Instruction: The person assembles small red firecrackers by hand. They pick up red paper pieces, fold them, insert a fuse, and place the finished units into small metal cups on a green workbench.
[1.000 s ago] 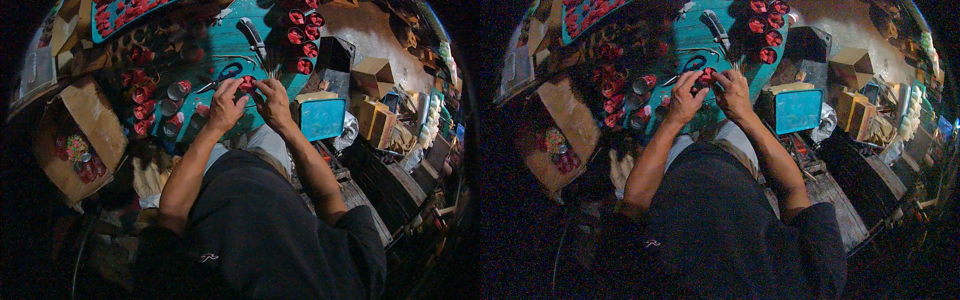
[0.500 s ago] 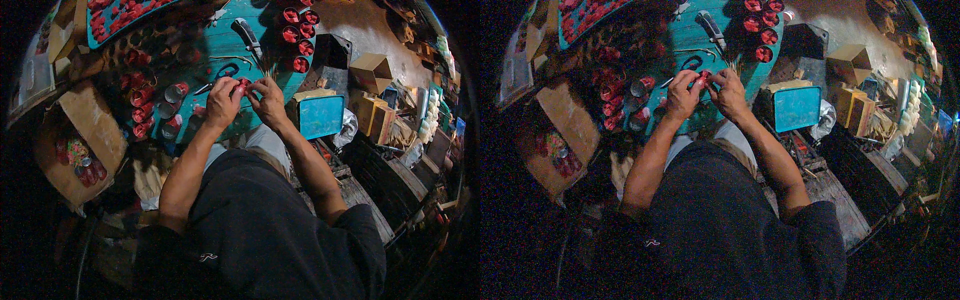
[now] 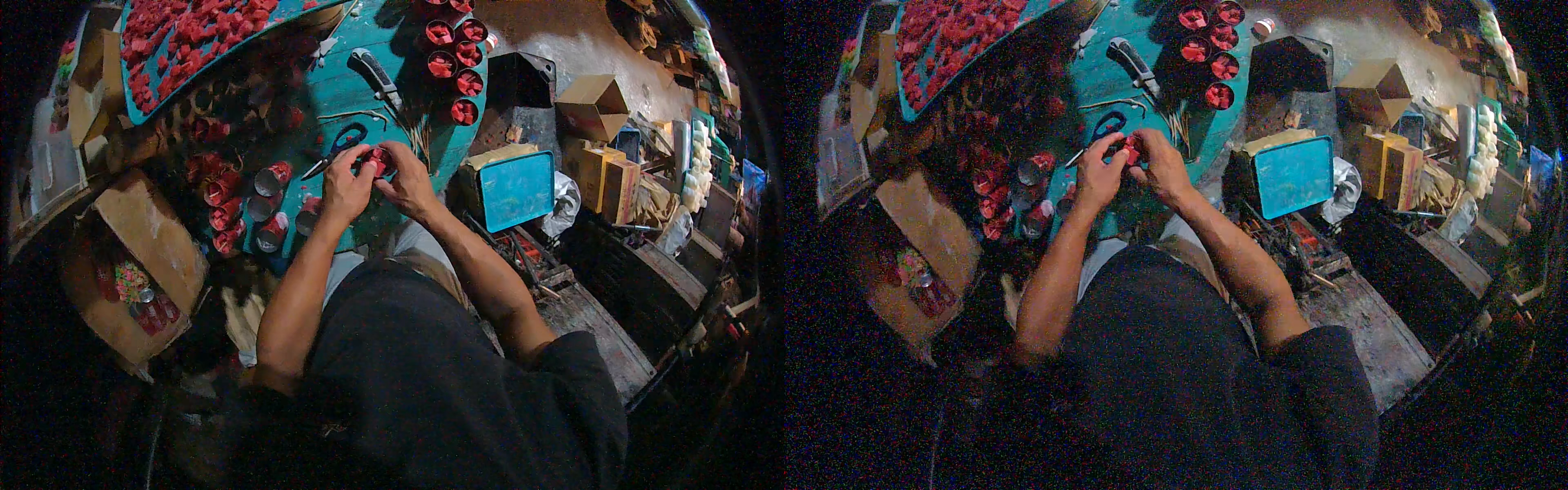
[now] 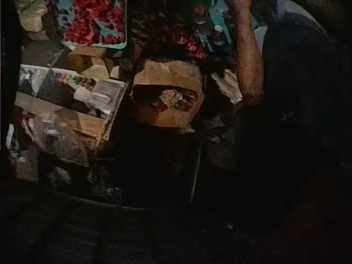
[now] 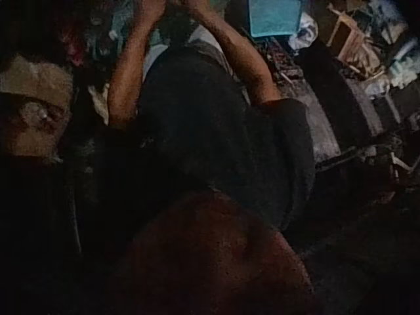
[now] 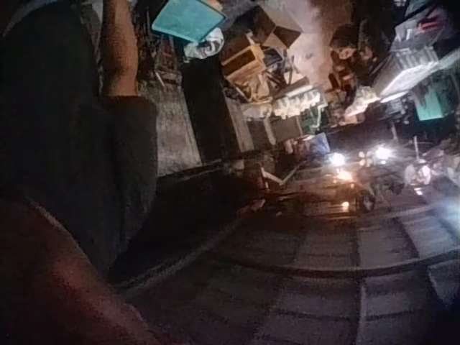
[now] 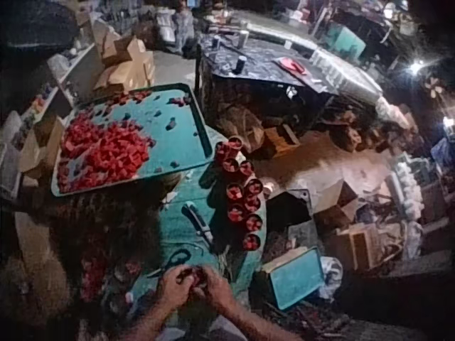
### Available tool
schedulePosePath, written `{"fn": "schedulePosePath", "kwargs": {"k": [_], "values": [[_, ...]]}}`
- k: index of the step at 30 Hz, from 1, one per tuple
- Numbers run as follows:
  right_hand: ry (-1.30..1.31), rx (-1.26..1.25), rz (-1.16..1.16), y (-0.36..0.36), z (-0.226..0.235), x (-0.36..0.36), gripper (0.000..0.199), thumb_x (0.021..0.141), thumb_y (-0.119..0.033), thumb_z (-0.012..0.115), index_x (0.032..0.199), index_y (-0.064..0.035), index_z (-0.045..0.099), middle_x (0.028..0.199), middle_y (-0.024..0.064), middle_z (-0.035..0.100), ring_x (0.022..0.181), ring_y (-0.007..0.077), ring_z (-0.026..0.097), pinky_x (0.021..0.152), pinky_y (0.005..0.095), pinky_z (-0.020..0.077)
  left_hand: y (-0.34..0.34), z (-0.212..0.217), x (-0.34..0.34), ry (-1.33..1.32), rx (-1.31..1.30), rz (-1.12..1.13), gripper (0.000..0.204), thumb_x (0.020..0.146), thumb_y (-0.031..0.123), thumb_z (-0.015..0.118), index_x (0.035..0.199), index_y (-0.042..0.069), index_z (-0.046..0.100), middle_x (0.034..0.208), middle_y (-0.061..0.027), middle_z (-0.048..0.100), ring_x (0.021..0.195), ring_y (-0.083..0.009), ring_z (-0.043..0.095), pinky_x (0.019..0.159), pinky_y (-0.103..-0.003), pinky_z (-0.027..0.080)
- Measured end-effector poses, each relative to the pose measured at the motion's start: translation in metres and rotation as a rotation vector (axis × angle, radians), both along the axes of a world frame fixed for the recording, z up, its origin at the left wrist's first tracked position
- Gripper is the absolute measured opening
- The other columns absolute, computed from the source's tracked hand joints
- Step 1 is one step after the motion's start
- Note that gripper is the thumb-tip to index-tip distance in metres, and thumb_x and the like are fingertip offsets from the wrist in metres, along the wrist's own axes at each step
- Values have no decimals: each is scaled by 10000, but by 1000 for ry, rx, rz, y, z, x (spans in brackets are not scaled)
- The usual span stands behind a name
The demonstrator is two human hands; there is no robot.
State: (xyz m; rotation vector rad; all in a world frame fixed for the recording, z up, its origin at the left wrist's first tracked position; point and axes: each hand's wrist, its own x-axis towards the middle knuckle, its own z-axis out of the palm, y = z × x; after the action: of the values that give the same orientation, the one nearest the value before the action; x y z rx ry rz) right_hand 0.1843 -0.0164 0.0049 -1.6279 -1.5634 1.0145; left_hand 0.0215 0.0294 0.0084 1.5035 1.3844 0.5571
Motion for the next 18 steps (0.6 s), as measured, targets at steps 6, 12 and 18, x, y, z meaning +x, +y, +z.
{"fn": "schedulePosePath", "kwargs": {"k": [6, 12, 18], "values": [[44, -35, -304, -27, 14, 47, 656, 697, -37, 818, 1303, -31, 568, 1165, 145, 666, 1030, 289, 700, 909, 383, 564, 0, 22, 23, -87, -91, -72, 360, 921, 222, 713, 1203, 0, 701, 1131, -172, 732, 1033, -282, 704, 913, -375, 544], [-207, 42, -500, -31, -22, 107, 618, 724, -39, 782, 1309, -41, 583, 1116, 125, 691, 958, 234, 699, 856, 350, 561, -22, -23, 47, 338, 207, -424, 255, 884, 142, 696, 1120, 44, 685, 1099, -186, 626, 1018, -402, 653, 859, -476, 562], [-122, -81, -601, -55, -16, 89, 494, 781, -71, 779, 1248, -12, 631, 1034, 153, 718, 816, 256, 720, 749, 363, 572, 6, -61, 82, 300, 435, -340, 193, 886, 156, 689, 1027, 25, 686, 979, -185, 637, 892, -408, 671, 753, -519, 564]]}}
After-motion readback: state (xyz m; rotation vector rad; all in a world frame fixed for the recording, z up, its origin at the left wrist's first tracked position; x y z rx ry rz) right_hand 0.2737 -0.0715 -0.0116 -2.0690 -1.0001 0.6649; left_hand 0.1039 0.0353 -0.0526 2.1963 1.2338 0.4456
